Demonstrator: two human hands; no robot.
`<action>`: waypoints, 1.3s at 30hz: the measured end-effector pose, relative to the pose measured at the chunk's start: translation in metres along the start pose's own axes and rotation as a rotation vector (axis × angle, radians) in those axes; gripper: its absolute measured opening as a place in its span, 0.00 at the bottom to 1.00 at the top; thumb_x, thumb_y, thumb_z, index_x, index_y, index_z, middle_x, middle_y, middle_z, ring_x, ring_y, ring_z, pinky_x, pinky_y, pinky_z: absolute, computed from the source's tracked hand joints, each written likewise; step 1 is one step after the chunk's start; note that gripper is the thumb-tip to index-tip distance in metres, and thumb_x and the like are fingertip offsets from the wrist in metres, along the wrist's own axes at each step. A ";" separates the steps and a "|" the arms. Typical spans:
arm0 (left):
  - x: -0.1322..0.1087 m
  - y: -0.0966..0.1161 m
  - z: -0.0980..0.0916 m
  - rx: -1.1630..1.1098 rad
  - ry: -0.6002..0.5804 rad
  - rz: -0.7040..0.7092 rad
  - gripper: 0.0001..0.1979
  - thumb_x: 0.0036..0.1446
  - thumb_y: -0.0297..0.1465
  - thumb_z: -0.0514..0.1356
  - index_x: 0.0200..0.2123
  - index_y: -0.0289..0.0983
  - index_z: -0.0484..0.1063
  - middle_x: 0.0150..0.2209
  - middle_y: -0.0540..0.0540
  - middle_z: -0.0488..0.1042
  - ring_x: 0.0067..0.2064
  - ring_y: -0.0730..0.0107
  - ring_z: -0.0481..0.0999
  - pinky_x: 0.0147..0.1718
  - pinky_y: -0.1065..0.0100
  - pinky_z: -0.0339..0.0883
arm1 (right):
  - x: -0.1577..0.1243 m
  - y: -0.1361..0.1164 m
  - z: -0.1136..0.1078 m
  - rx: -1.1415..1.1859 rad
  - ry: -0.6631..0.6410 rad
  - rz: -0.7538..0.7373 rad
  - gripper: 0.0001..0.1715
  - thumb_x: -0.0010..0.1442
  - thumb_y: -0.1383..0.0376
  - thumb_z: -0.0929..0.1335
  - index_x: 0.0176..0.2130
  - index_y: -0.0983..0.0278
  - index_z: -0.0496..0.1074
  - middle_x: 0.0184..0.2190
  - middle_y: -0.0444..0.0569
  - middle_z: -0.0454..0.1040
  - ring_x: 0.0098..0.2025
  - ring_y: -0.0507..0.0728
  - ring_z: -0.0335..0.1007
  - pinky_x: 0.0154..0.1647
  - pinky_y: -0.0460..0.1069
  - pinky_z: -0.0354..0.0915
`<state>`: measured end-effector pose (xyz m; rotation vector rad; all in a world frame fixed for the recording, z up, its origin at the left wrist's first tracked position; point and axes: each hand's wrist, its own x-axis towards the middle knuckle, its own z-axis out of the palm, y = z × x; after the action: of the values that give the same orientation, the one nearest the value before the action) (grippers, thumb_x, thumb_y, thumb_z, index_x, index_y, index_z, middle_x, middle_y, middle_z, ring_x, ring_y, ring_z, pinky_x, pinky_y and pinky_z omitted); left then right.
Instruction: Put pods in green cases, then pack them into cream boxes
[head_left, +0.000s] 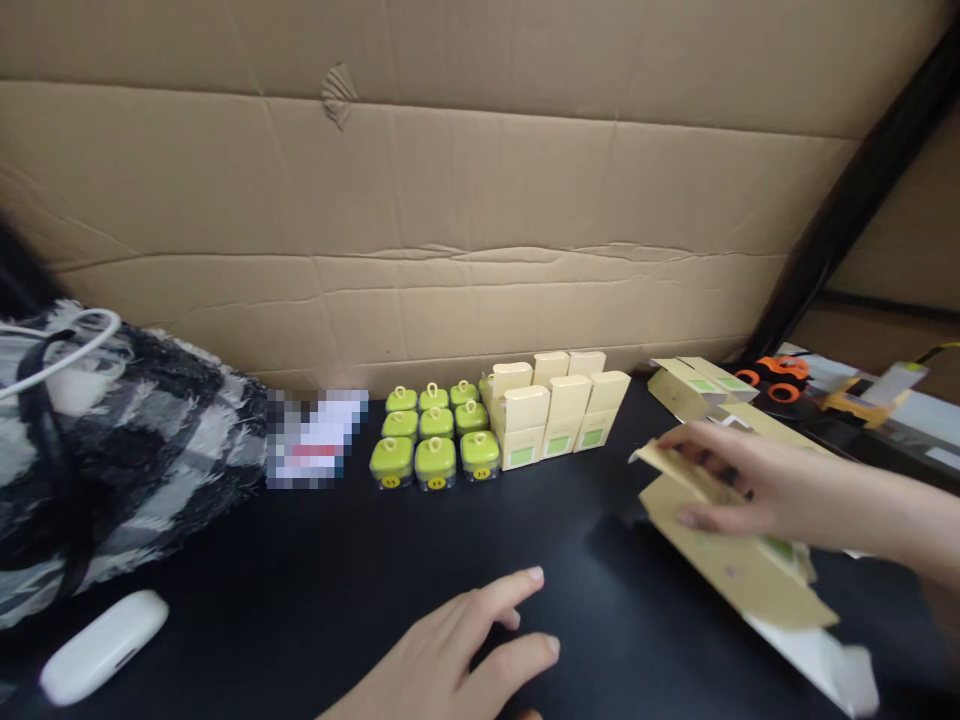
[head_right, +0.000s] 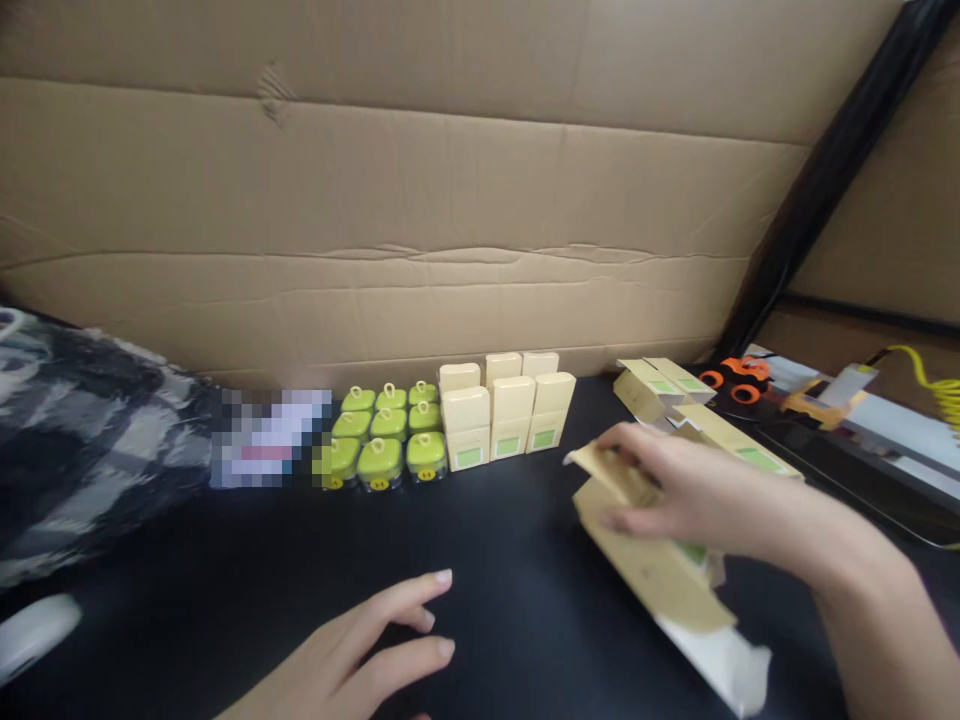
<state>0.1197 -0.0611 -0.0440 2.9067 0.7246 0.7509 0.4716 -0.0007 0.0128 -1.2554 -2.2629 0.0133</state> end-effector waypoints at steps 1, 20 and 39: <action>-0.001 -0.001 0.004 -0.002 0.052 0.022 0.12 0.67 0.32 0.51 0.51 0.37 0.66 0.56 0.34 0.71 0.47 0.67 0.79 0.45 0.69 0.76 | 0.001 -0.020 0.006 0.015 -0.102 0.009 0.26 0.49 0.56 0.76 0.48 0.57 0.73 0.35 0.47 0.78 0.29 0.56 0.77 0.24 0.46 0.72; 0.008 0.003 -0.005 0.033 0.028 0.039 0.14 0.64 0.33 0.55 0.52 0.37 0.61 0.50 0.35 0.74 0.44 0.60 0.80 0.38 0.63 0.78 | -0.002 -0.098 0.029 0.335 -0.592 -0.224 0.42 0.39 0.65 0.81 0.51 0.57 0.66 0.44 0.47 0.65 0.36 0.55 0.71 0.36 0.50 0.74; 0.004 -0.003 -0.009 -0.199 0.011 -0.010 0.21 0.59 0.32 0.58 0.55 0.36 0.59 0.53 0.34 0.68 0.50 0.55 0.77 0.43 0.63 0.78 | -0.015 -0.104 0.051 0.187 -0.272 -0.606 0.16 0.67 0.70 0.59 0.45 0.59 0.72 0.30 0.43 0.69 0.28 0.51 0.68 0.28 0.45 0.64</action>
<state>0.1172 -0.0571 -0.0348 2.7208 0.6247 0.7895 0.3726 -0.0592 -0.0102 -0.4597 -2.7169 0.1765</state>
